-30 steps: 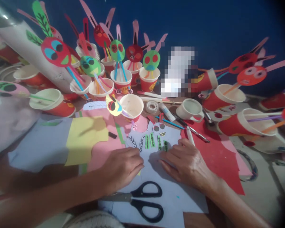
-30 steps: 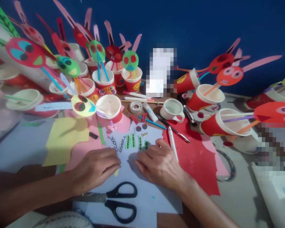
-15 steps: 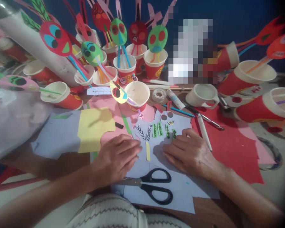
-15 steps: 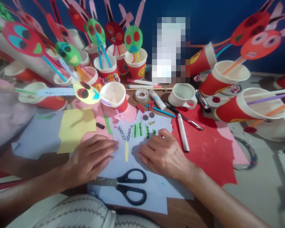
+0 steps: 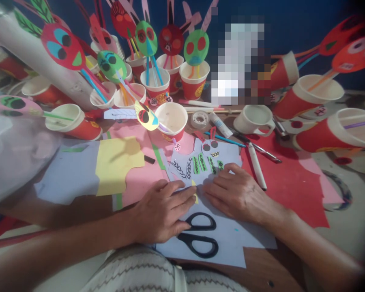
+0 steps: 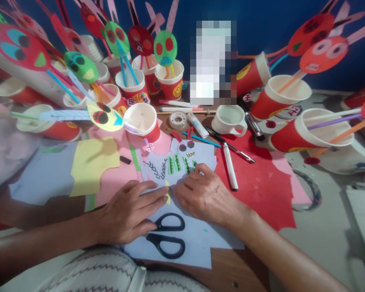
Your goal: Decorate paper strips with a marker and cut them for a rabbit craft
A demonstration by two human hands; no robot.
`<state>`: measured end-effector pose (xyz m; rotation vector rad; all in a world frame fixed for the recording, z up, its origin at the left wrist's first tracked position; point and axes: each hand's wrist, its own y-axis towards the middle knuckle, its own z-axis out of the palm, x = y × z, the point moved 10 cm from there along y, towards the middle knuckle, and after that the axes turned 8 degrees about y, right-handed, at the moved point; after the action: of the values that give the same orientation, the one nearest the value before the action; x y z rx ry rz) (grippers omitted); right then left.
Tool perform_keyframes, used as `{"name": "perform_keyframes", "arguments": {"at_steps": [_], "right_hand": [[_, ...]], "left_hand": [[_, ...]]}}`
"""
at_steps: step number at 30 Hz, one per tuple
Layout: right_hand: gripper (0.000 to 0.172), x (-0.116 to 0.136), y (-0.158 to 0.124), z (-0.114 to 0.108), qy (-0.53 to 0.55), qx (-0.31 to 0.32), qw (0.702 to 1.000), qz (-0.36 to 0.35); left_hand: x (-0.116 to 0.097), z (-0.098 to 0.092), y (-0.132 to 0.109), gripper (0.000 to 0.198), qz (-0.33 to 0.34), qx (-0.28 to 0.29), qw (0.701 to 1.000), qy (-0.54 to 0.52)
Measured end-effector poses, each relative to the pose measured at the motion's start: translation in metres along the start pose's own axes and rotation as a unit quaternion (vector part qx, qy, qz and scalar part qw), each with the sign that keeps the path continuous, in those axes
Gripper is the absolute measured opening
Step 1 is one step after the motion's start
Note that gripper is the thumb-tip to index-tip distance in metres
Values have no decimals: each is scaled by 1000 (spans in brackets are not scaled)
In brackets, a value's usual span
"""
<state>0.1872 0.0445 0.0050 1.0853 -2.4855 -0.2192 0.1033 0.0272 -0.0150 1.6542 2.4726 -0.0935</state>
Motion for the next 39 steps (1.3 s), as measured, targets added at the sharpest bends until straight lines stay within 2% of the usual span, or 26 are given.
{"name": "perform_keyframes", "arguments": {"at_steps": [6,11,14,16,20,24,27,32,35,39], "right_hand": [[25,-5,0,3,13,14,1000,22],[18,-11,-2,-24,13,-47,998,27],[17,-11,-3,-34,9,-59,998,25],[20,-3,-1,-30,10,-40,999,-9],[25,17,0,-8,18,19,997,-75],[25,19,-1,5,32,40,996,-70],[28,17,-1,8,67,41,995,-60],[27,-4,1,-9,106,-47,993,0],[27,-19,3,-16,94,-91,990,54],[19,-35,2,-24,72,-127,984,107]], "left_hand": [[-2,0,11,51,-5,-14,1000,-6],[-1,1,15,52,3,-24,1000,-3],[0,1,14,53,7,-25,1000,-8],[0,1,13,52,12,-26,1000,-7],[0,0,12,45,15,-33,999,-5],[1,-3,12,40,3,-45,999,-14],[0,-8,12,37,-3,-59,998,-14],[3,-22,13,32,-19,-113,993,24],[1,-18,14,33,-3,-132,989,71],[1,-15,9,12,7,-244,962,126]]}}
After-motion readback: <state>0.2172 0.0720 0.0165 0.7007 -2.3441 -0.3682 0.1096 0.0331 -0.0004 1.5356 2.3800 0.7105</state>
